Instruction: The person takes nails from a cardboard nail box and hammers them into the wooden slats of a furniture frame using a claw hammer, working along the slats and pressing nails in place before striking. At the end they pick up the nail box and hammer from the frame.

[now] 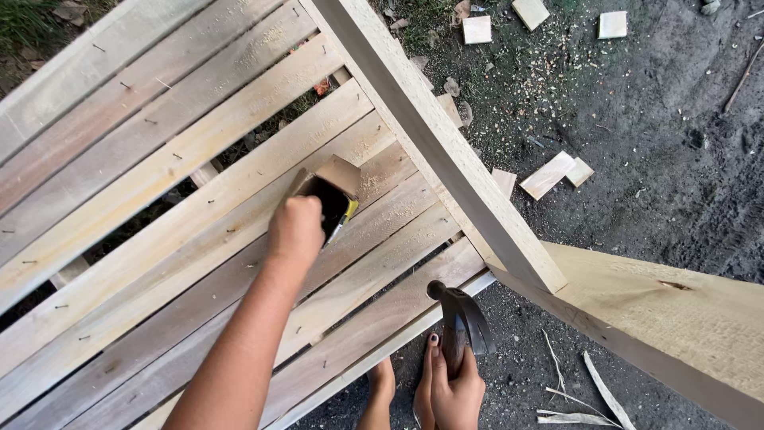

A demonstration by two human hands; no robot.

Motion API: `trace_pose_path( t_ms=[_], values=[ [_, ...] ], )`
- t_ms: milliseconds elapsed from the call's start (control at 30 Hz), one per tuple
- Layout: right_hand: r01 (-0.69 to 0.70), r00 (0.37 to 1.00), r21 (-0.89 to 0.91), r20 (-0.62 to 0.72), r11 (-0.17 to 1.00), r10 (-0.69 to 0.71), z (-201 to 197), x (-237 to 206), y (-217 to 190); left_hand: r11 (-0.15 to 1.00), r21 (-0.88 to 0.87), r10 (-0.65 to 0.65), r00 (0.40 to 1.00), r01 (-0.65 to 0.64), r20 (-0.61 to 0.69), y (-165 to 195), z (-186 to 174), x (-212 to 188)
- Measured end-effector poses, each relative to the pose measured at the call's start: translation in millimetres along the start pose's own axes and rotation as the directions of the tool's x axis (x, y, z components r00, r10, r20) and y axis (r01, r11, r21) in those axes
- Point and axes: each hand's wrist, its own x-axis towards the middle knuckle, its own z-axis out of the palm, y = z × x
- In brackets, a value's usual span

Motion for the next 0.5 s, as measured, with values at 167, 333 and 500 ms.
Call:
trace_pose_path(
  t_ms=[167,333,500],
  values=[
    [0.137,0.991,-0.007,0.006,0.991,-0.137,-17,19,21,0.985,-0.164,-0.089,0.982,0.062,-0.167,14,-20,-25],
    [0.127,0.992,-0.046,-0.017,0.991,-0.128,-36,33,34,0.686,-0.717,-0.353,0.917,0.121,-0.183,72,-12,-66],
    [0.113,0.992,-0.072,-0.051,0.991,-0.117,-51,47,45,0.343,-0.936,-0.273,0.962,0.075,-0.023,163,76,-79]
  ],
)
